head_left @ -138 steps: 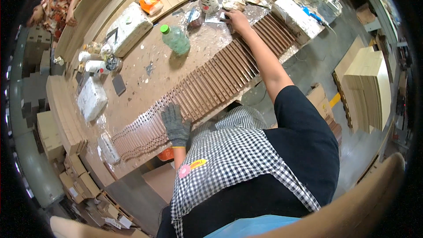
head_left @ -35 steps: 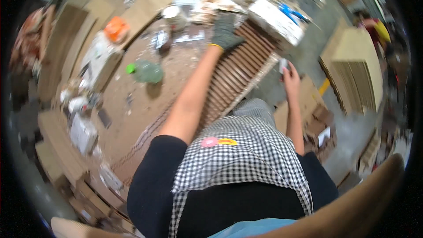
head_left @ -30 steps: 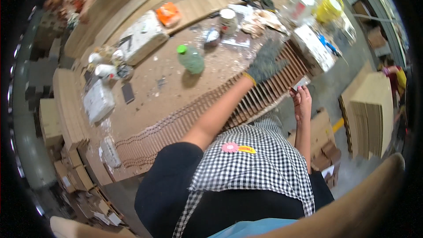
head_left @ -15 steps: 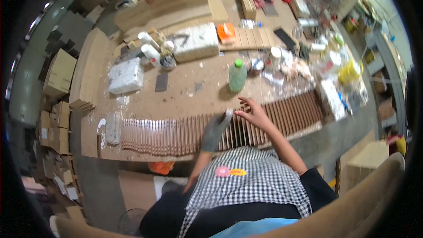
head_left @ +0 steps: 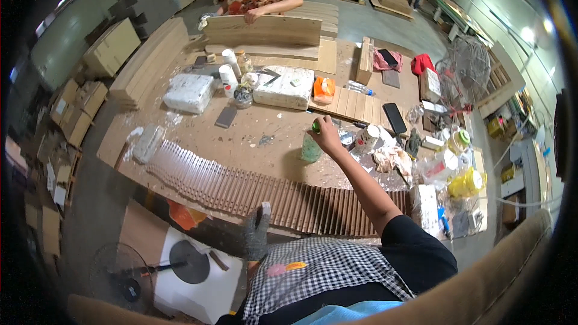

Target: The person aligns wooden slats into a continuous row across the workbench, then rubs a sanding block along the top surface of the slats.

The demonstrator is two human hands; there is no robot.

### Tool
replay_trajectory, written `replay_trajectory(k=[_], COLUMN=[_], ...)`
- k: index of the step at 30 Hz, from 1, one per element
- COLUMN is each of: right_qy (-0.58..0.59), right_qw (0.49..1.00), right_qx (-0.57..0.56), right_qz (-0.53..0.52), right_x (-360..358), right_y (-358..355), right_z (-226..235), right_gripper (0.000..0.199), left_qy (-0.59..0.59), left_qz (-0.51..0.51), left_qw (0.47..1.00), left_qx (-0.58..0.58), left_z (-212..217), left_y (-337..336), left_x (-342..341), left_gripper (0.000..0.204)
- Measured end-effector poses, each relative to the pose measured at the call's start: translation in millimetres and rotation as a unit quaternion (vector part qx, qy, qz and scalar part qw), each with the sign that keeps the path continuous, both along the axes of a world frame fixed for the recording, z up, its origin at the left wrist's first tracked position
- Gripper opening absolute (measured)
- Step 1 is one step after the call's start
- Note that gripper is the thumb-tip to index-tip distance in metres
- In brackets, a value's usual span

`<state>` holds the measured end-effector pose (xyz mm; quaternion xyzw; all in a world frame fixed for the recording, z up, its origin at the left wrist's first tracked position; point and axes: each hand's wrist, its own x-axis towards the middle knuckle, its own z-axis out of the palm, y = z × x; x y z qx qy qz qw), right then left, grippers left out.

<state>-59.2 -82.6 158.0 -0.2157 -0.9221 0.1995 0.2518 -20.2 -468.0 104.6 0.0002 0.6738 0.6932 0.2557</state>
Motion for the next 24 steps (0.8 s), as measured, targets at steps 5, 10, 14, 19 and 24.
replay_trajectory(k=[5,10,14,19,24], right_qy=[-0.007,-0.039,-0.135,-0.001,-0.291], right_qw=[0.999,0.997,0.99,1.0,0.866], right_qx=[0.02,0.066,0.03,-0.012,0.257], right_qz=[0.035,0.025,-0.007,0.004,-0.314], right_x=[-45,-88,-92,-70,119], right_y=[9,30,47,52,201], right_z=[-3,-4,-4,19,-46], right_gripper=[0.047,0.037,0.049,0.058,0.069], left_qy=[-0.08,-0.097,-0.011,0.028,0.03], left_qz=[0.066,0.13,0.074,-0.004,-0.028], left_qw=[0.994,0.986,0.997,0.999,0.998], left_qx=[-0.023,0.025,-0.021,-0.023,0.047], left_z=[44,64,41,42,9], left_y=[-22,-18,-25,-22,-10], left_x=[61,71,42,-7,-48], left_gripper=[0.04,0.042,0.047,0.041,0.039])
